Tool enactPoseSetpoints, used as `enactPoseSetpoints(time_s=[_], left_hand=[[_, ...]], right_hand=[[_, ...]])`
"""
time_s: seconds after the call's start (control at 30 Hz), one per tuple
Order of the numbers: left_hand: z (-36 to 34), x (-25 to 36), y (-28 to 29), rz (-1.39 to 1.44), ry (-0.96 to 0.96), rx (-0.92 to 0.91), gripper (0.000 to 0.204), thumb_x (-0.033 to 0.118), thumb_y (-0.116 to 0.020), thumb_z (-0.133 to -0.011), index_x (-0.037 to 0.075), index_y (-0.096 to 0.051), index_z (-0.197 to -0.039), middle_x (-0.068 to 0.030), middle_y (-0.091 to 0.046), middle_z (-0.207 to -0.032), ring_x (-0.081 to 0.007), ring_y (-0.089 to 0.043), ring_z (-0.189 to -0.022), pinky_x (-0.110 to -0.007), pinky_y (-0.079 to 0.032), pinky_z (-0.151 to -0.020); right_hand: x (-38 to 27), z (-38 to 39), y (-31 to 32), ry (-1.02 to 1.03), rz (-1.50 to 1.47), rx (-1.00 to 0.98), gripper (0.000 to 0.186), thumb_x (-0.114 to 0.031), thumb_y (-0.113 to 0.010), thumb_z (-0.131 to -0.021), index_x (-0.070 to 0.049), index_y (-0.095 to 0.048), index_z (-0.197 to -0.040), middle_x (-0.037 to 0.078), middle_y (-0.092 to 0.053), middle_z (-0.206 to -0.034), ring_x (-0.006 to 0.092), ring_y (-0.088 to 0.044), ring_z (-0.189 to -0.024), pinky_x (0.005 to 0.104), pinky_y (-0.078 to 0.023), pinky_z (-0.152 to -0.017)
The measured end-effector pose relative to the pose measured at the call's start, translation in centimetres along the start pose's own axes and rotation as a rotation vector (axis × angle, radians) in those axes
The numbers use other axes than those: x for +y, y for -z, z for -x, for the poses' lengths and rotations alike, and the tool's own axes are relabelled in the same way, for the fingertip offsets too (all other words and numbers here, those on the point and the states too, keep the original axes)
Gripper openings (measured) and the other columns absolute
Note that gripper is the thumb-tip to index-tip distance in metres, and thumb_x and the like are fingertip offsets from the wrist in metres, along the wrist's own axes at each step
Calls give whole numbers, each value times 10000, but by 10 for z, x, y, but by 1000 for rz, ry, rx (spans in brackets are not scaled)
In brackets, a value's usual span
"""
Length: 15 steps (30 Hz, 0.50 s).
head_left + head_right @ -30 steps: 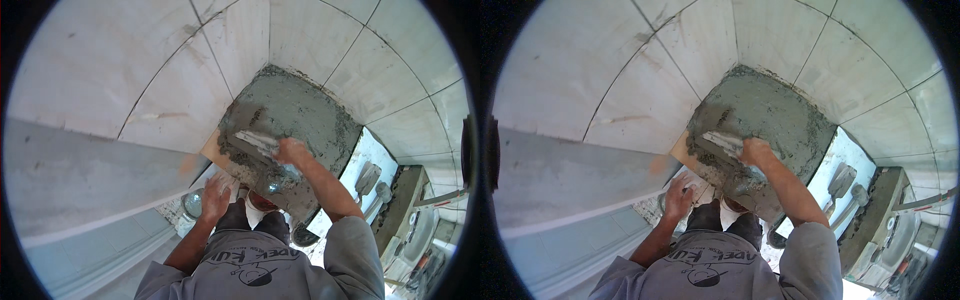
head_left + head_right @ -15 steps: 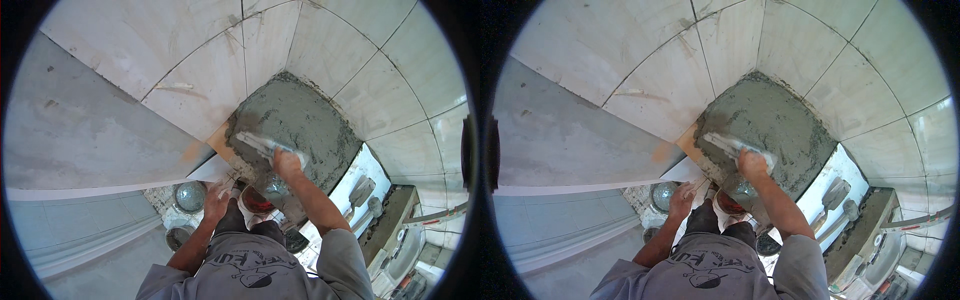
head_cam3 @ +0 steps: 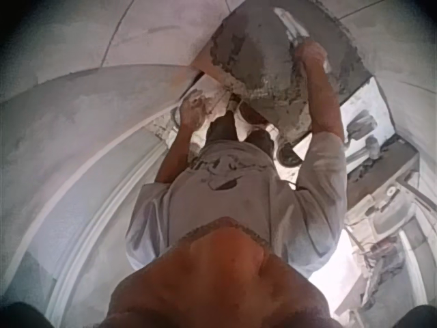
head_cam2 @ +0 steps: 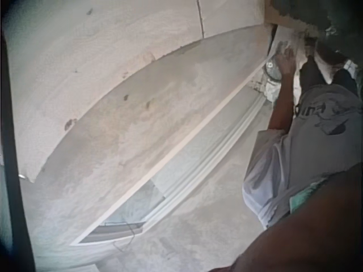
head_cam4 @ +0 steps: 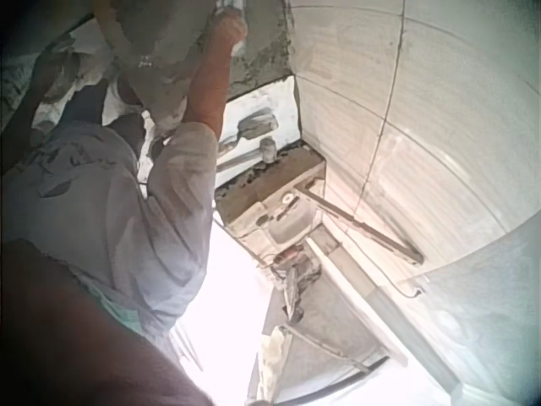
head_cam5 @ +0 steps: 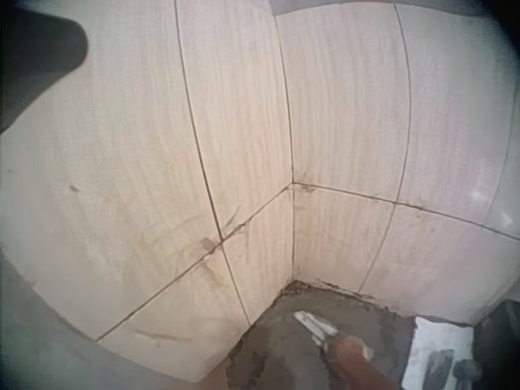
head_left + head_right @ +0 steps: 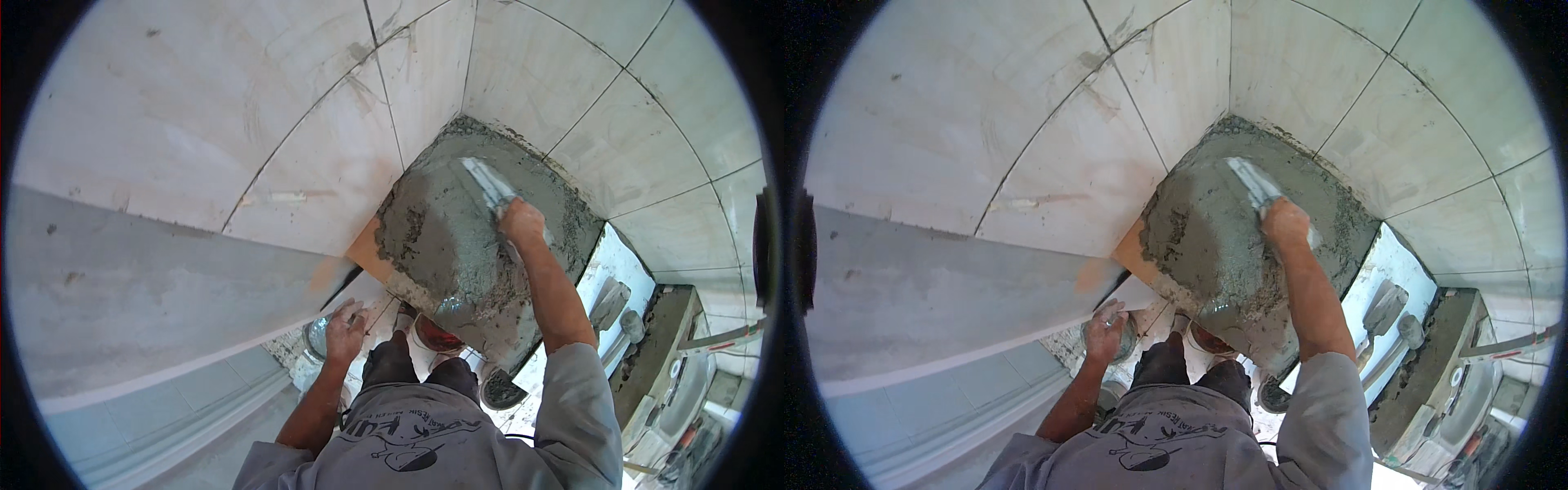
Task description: Smoothing and leveling wet cement on a surface using a trowel.
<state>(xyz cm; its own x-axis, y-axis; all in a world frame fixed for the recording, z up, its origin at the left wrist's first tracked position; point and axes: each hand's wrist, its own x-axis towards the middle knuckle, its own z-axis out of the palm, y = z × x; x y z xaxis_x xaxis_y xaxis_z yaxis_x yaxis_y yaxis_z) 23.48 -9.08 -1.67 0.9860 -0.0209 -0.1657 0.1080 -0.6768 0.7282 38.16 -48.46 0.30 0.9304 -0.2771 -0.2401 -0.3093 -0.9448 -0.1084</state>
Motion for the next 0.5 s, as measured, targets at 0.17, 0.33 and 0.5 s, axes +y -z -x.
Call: enactPoseSetpoints(time_s=[0.17,0.33,0.5], left_hand=[[-13,-8,0,37,-14,-69,279,106,-604,-810,11,-645,-1068,-211,-571,-1205,-341,-562,-1092,-384,-430,-954],[-41,3,10,-28,-68,-174,279,160,-622,-834,38,-637,-1084,-203,-575,-1197,-322,-565,-1096,-382,-433,-947],[-68,6,25,-112,-186,-149,285,178,-624,-843,27,-633,-1085,-197,-592,-1166,-335,-573,-1075,-391,-429,-949]], right_hand=[[12,41,-12,-322,-300,-87,471,-414,-578,-844,24,-637,-1005,215,-673,-904,362,-662,-874,431,-510,-778],[-97,71,-64,-451,-1451,-57,322,-250,-615,-868,13,-605,-1054,123,-652,-835,233,-631,-744,390,-507,-704],[-206,42,-41,-483,-1785,163,373,-274,-594,-906,55,-536,-1071,88,-598,-802,212,-577,-599,347,-480,-552]])
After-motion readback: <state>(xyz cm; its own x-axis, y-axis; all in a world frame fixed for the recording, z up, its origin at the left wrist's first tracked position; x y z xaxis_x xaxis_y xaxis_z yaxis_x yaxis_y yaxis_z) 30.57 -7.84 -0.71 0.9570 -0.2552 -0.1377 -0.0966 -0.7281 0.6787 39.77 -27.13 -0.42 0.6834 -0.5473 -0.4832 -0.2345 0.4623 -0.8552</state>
